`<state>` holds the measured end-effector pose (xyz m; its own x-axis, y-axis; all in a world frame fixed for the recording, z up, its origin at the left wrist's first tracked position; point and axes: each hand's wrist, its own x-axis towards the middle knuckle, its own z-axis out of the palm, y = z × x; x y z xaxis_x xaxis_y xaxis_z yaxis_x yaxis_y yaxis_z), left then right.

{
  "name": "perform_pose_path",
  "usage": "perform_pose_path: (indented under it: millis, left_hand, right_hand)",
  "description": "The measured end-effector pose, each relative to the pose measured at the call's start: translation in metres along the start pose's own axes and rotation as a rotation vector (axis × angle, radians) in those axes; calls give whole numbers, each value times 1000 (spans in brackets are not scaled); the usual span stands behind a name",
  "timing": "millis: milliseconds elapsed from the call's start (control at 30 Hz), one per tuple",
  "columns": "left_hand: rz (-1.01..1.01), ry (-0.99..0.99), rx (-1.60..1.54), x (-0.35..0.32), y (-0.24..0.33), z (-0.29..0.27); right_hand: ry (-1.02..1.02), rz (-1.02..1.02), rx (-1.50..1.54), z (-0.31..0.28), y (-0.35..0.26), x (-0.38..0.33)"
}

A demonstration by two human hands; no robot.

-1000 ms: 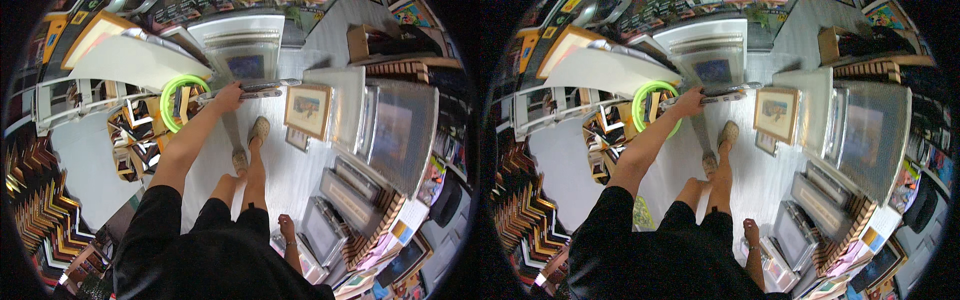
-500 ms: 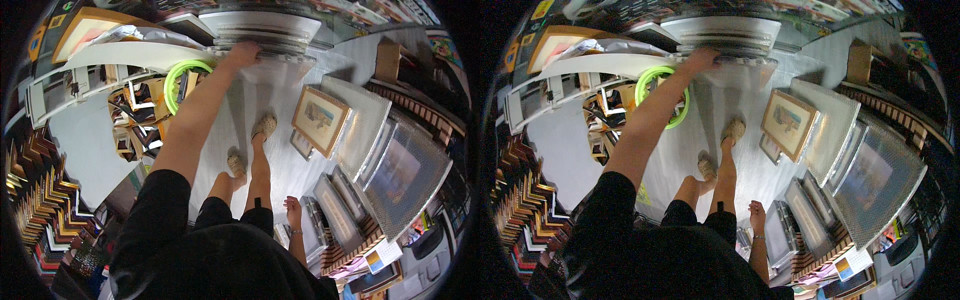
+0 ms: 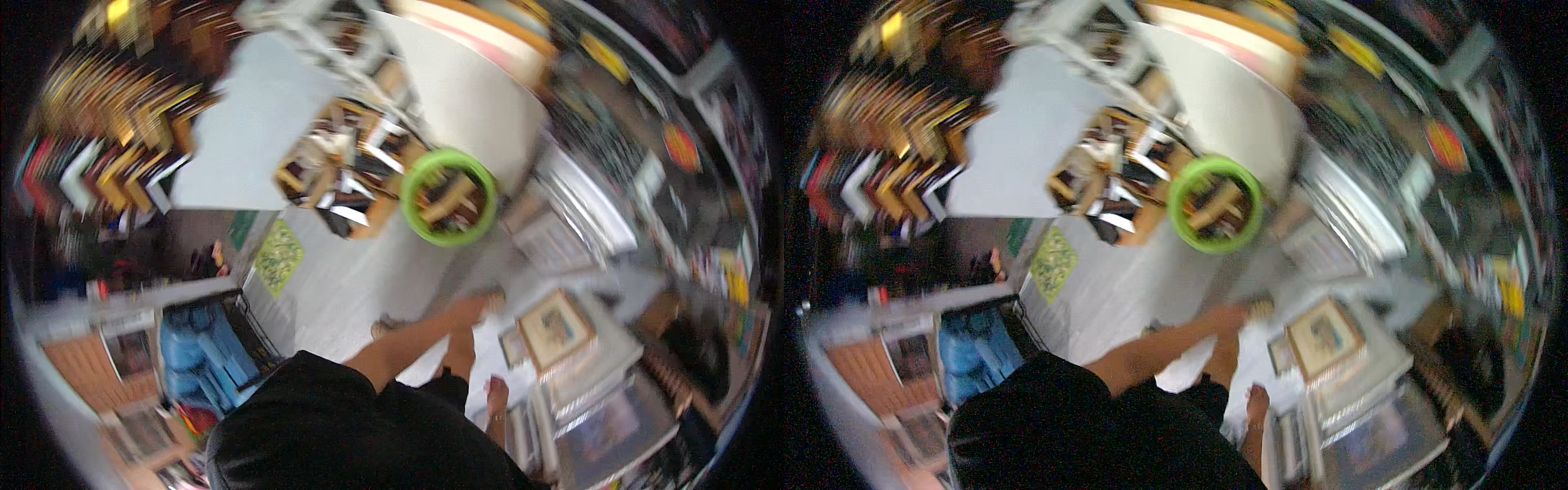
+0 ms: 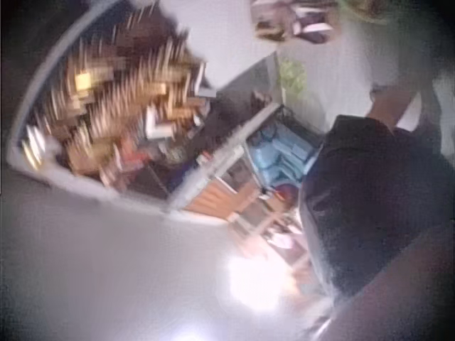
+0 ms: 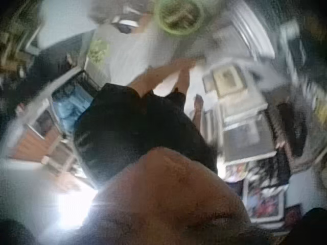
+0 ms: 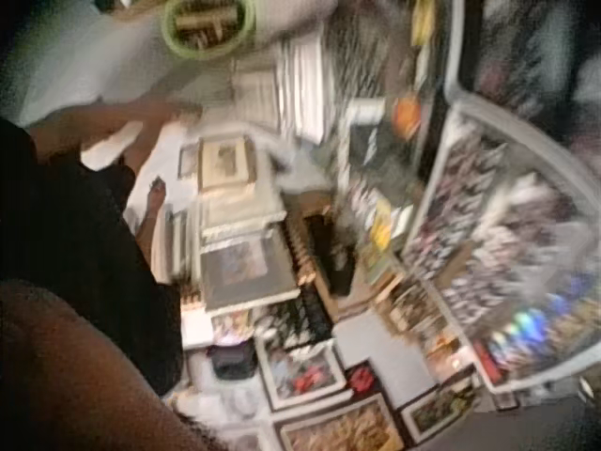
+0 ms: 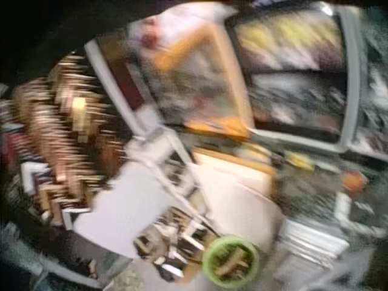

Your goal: The person walks through a cluttered shop, picks up a framed picture, and places it on a table outside. They then return inside, kneel on the floor, and wrap several picture frames with bubble wrap, stacking them in piles.

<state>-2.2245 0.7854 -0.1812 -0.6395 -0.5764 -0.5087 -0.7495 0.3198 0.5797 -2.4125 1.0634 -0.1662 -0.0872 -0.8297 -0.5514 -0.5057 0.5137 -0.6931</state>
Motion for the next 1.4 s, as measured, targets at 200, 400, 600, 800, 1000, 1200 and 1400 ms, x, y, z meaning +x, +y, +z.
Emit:
perform_pose_path:
  millis: [200, 400, 600, 800, 1000, 1200, 1400]
  left_hand:
    - [-191, 24, -123, -316, -158, 73]
    - [-892, 961, -741, -543, -213, 58]
    - [-1275, 1345, -1062, -713, -198, 193]
    - [-1693, 942, -965, -743, -108, 397]
    - [-1176, 519, -894, -720, -62, 427]
    - [-1283, 1258, -1767, -758, -151, 334]
    - [-1383, 1556, -1522, -869, -294, 266]
  right_hand:
    - [-240, 211, 242, 23, -6, 39]
    - [-214, 176, 8, 53, -171, 44]
    - [-719, -210, -390, 170, -280, 42]
    - [-874, -270, -500, 300, -408, 5]
    - [-860, -266, -813, 364, -420, 33]
    - [-1208, -1136, -1115, 414, -433, 68]
    - [-801, -591, -962, 567, -555, 41]
